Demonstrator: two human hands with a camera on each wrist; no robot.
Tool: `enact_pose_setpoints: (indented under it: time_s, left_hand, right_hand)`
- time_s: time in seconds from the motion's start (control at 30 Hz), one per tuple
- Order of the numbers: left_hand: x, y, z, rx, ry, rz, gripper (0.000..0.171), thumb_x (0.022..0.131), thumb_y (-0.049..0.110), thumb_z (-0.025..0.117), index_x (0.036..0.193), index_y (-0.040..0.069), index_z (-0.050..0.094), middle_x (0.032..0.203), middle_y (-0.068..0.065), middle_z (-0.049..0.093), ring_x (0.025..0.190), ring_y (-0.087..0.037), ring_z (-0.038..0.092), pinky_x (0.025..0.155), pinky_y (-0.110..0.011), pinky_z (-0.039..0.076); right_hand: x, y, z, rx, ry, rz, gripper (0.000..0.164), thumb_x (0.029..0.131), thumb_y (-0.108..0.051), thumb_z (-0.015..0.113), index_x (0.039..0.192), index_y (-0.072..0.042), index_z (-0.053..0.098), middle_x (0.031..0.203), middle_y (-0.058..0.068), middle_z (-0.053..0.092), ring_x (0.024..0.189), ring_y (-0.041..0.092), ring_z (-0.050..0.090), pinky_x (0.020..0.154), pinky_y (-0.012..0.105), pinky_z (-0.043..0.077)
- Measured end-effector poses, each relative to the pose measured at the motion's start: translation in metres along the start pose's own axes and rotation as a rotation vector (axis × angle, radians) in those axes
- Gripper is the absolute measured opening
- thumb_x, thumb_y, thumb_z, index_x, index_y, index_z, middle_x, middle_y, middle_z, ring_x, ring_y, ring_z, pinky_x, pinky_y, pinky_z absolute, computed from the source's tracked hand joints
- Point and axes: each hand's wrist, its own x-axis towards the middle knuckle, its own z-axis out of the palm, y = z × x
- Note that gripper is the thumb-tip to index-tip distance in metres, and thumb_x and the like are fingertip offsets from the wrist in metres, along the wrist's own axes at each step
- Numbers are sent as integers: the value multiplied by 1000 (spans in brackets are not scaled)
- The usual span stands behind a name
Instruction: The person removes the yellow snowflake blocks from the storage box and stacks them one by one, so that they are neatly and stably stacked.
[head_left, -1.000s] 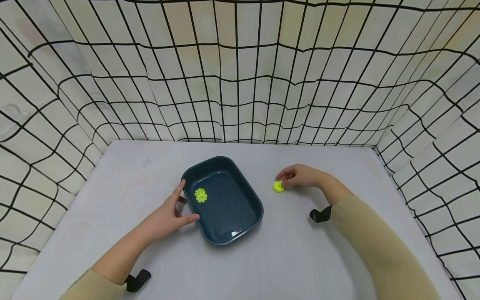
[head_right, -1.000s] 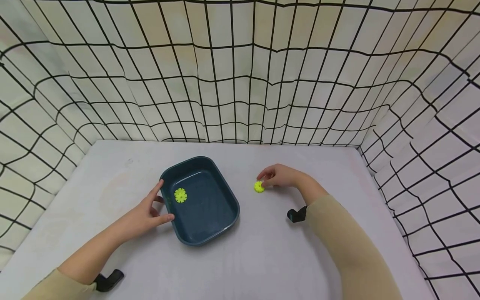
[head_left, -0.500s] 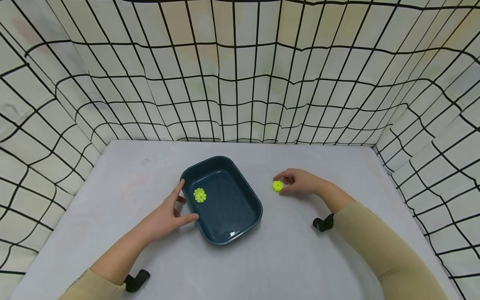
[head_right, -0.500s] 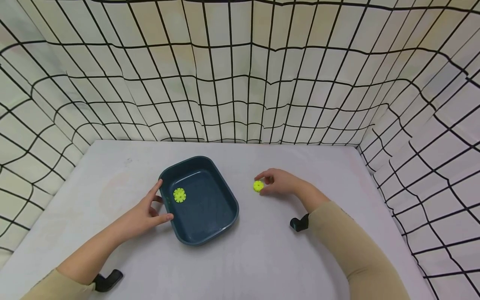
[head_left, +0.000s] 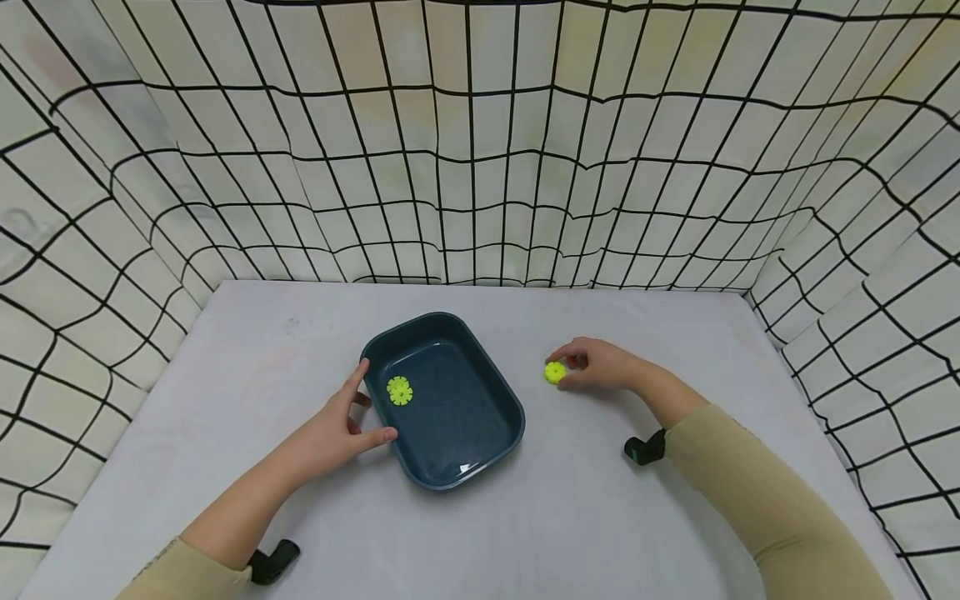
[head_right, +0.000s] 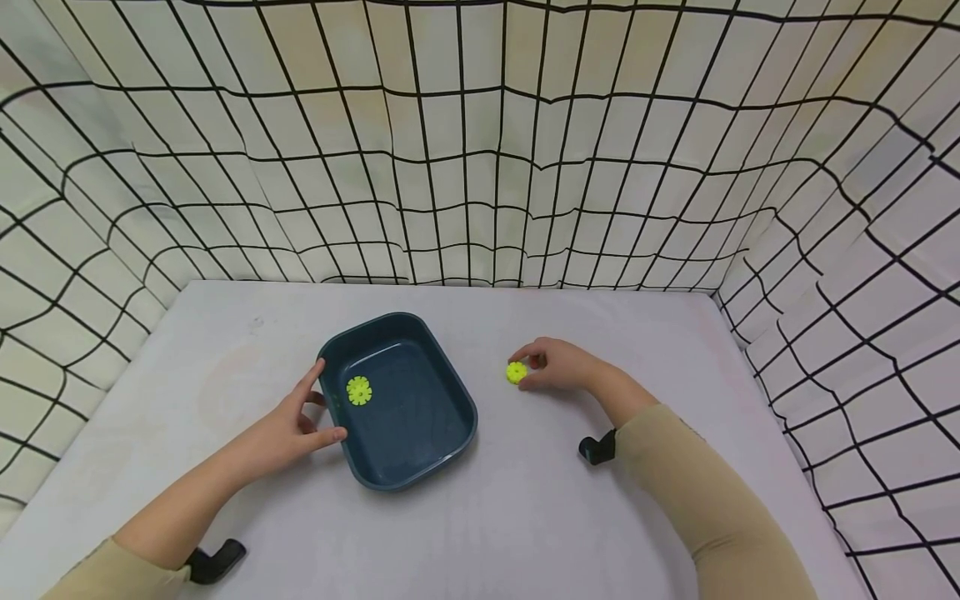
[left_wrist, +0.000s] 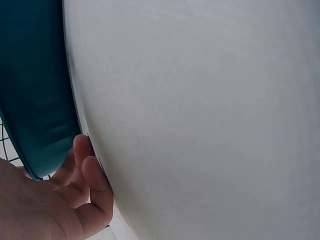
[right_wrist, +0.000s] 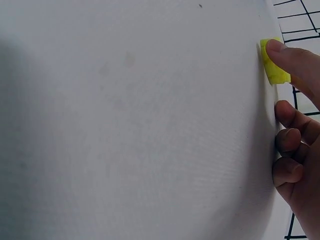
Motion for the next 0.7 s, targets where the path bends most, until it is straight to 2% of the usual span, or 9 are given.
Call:
enact_pose_setpoints:
  time_s: [0.43,0.7]
  left_hand:
    - [-1,1,-2,0,2,-6,118,82,51,77,160,17,-5,133,-22,49,82,-21,54,65,-34,47]
    - [0,1,0,5,2,-7,118,82,52,77,160,18,-5,133,-22,49,83,-21,54,65,-33,47]
  right_hand:
    - [1,2,-1,-21,6,-11,46,86,-30,79,129,-23,66,103,1,54,95,19,48,82,36,41]
    - [2,6,-7,11,60,-57,45,87,-28,78,130,-19,65,101,-1,60,82,19,53,74,35,44]
